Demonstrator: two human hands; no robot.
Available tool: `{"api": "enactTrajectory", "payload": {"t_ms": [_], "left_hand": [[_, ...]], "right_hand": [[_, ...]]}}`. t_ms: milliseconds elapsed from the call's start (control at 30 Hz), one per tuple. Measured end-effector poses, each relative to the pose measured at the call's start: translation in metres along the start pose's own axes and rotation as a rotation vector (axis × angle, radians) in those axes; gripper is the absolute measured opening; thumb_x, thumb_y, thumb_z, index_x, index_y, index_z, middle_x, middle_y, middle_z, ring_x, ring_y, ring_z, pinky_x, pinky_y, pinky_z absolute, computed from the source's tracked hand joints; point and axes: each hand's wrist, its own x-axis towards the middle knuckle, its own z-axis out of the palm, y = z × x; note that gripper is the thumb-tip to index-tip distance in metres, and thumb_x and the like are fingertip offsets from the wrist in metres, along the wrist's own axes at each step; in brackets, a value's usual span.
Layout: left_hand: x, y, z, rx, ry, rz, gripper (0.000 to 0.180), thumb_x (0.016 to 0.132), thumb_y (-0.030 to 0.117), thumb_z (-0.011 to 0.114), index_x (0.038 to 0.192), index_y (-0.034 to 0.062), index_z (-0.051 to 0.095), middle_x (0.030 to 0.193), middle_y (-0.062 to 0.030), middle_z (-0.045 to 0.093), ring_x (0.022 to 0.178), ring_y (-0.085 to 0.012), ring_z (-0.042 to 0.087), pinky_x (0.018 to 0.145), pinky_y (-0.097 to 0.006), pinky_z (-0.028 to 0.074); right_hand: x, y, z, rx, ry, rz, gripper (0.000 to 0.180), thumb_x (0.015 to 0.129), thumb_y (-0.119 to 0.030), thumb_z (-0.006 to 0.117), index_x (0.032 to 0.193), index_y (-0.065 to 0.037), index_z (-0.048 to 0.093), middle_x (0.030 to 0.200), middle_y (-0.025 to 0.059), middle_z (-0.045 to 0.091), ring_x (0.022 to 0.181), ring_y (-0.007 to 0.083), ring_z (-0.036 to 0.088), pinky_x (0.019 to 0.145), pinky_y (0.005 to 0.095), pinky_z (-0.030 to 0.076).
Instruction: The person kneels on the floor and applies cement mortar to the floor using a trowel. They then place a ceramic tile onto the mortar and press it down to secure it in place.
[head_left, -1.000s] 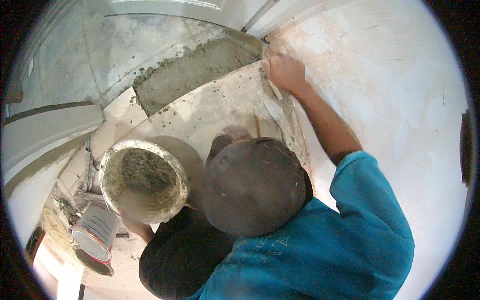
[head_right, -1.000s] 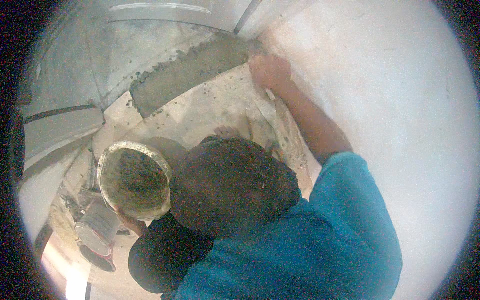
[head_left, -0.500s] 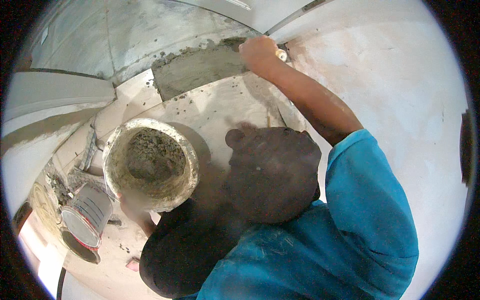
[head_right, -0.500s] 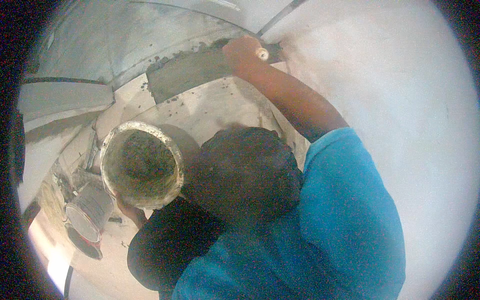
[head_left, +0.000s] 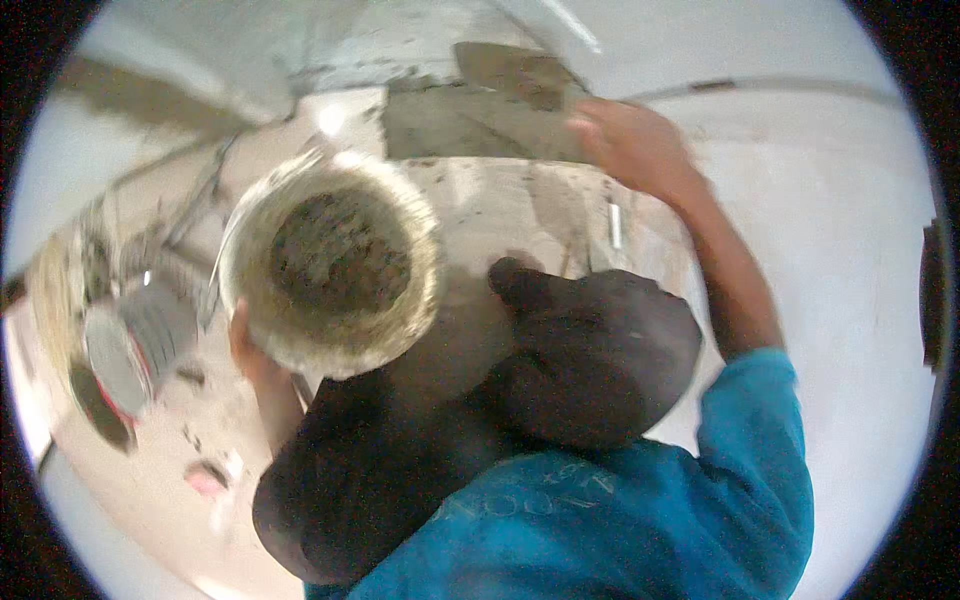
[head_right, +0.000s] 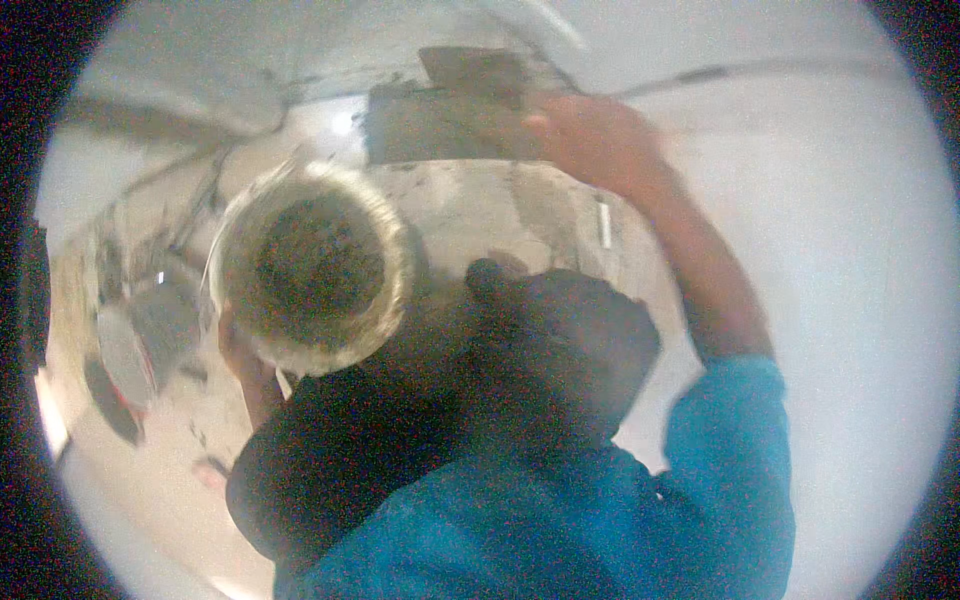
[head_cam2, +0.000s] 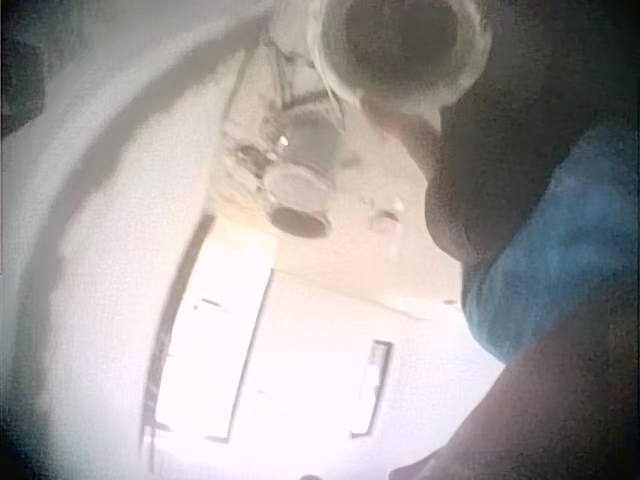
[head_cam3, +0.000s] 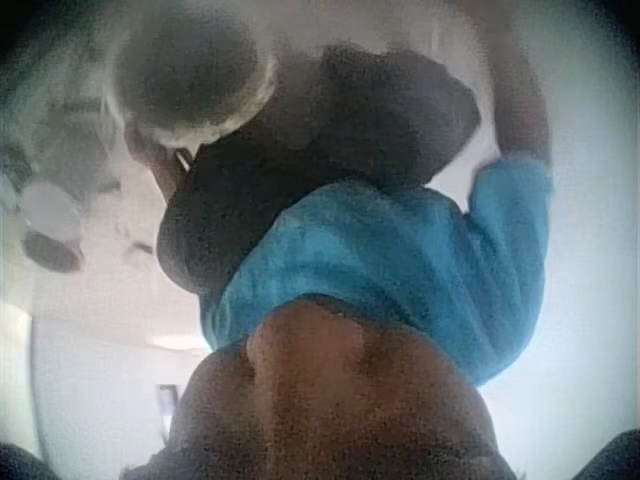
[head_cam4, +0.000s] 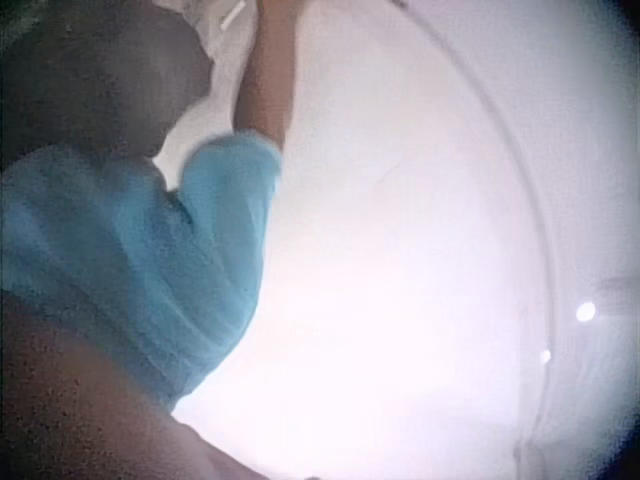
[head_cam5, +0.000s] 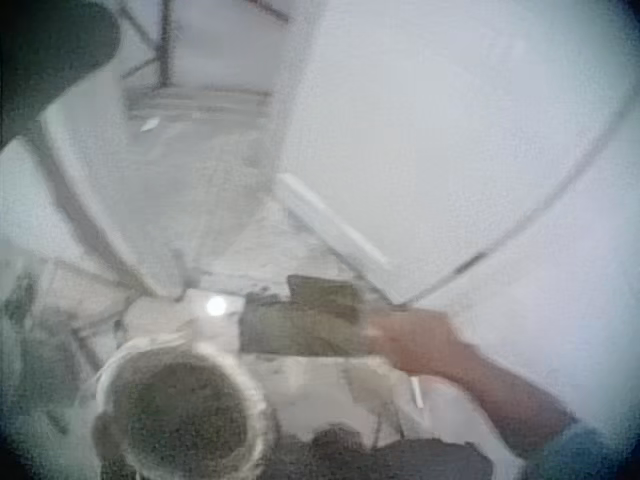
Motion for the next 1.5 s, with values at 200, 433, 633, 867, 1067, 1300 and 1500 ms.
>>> {"api": "enactTrajectory", "payload": {"t_ms": [200,433,633,867,1067,1300,1500], "left_hand": [[-0.024,0.044,0.07,0.248,-0.002,0.026,0.043,0.086,0.017,0.062,0.124,-0.0018,0.057,0.115,-0.0113,0.063,0.103,-0.0205,0.059,0.092,-0.032,0.045],[-0.033,0.052,0.125,0.227,-0.199,0.143,0.05,0.083,0.005,0.055,0.132,-0.0052,0.052,0.119,-0.0101,0.062,0.108,-0.0184,0.057,0.1,-0.031,0.039],[-0.039,0.044,0.113,0.288,-0.159,0.196,0.043,0.086,0.01,0.057,0.127,-0.0047,0.056,0.115,-0.0096,0.064,0.106,-0.0176,0.058,0.098,-0.03,0.041],[-0.018,0.053,0.11,0.305,-0.071,0.216,0.037,0.089,0.015,0.06,0.121,-0.003,0.06,0.112,-0.0093,0.066,0.102,-0.0176,0.06,0.094,-0.029,0.043],[-0.01,0.052,0.089,0.258,-0.029,0.19,0.046,0.085,0.03,0.067,0.117,-0.002,0.062,0.109,-0.0113,0.065,0.099,-0.0226,0.06,0.092,-0.035,0.043],[-0.009,0.057,0.088,0.343,-0.057,0.2,0.046,0.083,0.029,0.067,0.117,-0.0011,0.062,0.107,-0.0107,0.065,0.1,-0.022,0.06,0.094,-0.033,0.042],[-0.011,0.057,0.097,0.373,-0.143,0.164,0.045,0.084,0.029,0.066,0.117,-0.0018,0.062,0.105,-0.0098,0.066,0.097,-0.0209,0.061,0.09,-0.031,0.045]], "right_hand": [[-0.035,-0.09,-0.047,-0.255,-0.054,-0.467,0.03,0.097,-0.035,0.051,0.104,-0.009,0.063,0.096,0.0138,0.067,0.087,0.0334,0.067,0.065,0.0454,0.054],[0.034,-0.124,0.023,-0.081,-0.525,-0.556,0.028,0.097,-0.032,0.049,0.103,-0.008,0.063,0.078,0.0205,0.065,0.079,0.0387,0.066,0.066,0.0505,0.053],[-0.005,-0.136,0.007,0.01,-0.547,-0.527,0.028,0.097,-0.032,0.05,0.105,-0.008,0.062,0.079,0.0211,0.065,0.079,0.0393,0.066,0.067,0.0516,0.053],[0.003,-0.168,0.004,-0.248,-0.065,-0.697,0.025,0.088,-0.02,0.055,0.112,-0.013,0.061,0.097,0.0104,0.059,0.081,0.0282,0.067,0.06,0.0417,0.056],[-0.001,-0.159,0.016,-0.337,-0.06,-0.765,0.035,0.081,-0.014,0.06,0.115,-0.006,0.057,0.102,0.0102,0.059,0.088,0.026,0.065,0.066,0.0413,0.056],[0.003,-0.172,0.001,-0.171,-0.291,-0.765,0.024,0.092,-0.02,0.056,0.106,-0.001,0.06,0.099,0.0139,0.064,0.089,0.0298,0.067,0.071,0.0434,0.055],[0.02,-0.131,0.058,0.473,-0.668,-0.592,0.039,0.099,-0.036,0.043,0.097,-0.004,0.064,0.091,0.0224,0.066,0.088,0.0424,0.063,0.08,0.0503,0.05]]}}
